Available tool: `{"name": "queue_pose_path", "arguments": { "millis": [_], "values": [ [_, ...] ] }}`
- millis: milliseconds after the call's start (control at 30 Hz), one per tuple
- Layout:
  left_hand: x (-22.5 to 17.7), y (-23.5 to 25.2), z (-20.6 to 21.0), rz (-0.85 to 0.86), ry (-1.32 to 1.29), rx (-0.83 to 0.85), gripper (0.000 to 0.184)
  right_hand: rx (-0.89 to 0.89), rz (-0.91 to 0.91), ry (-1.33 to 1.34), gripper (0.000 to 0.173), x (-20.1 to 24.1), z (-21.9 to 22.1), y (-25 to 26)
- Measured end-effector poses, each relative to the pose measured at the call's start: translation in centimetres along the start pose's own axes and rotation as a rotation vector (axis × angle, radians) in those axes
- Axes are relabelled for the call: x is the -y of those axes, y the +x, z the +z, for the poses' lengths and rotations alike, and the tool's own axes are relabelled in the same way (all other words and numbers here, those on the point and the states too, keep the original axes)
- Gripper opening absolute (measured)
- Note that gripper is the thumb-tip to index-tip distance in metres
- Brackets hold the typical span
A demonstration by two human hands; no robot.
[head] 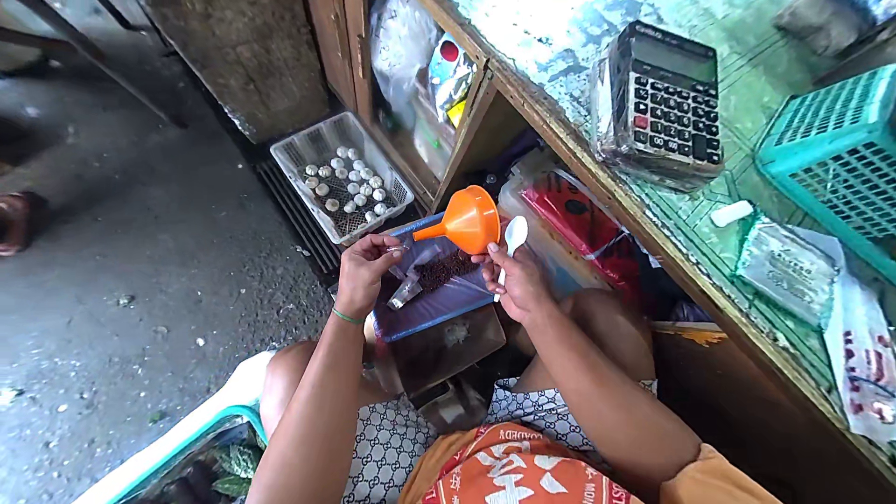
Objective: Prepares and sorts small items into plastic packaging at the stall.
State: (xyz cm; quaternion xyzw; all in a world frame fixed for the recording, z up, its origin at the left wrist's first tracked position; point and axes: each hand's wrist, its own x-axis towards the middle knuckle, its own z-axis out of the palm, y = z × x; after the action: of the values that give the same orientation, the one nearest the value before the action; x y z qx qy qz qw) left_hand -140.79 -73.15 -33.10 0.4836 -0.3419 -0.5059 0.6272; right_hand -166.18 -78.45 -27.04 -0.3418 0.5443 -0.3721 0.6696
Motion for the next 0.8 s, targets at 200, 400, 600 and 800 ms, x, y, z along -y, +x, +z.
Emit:
{"name": "queue_pose_path", "arguments": {
  "millis": [200,400,600,800],
  "values": [
    [0.26,0.21,0.80,0.005,0.041,0.004,0.023,0.025,-0.022,-0.001,0.018,-0.29,-0.50,0.54],
    [0.44,0.46,0.74,0.013,0.014,-0.024,0.023,0.021,-0.001,-0.005,0.017,-0.53,-0.78,0.54],
    [0.30,0.26,0.77,0.028,0.072,-0.019,0.022,0.022,-0.009,-0.005,0.018,-0.75,-0.77,0.74],
    [0.19,0.18,0.63,0.028,0.080,-0.039,0.023,0.045,0.000,-0.028,0.017,-1.03,-0.71,0.59]
  ]
}}
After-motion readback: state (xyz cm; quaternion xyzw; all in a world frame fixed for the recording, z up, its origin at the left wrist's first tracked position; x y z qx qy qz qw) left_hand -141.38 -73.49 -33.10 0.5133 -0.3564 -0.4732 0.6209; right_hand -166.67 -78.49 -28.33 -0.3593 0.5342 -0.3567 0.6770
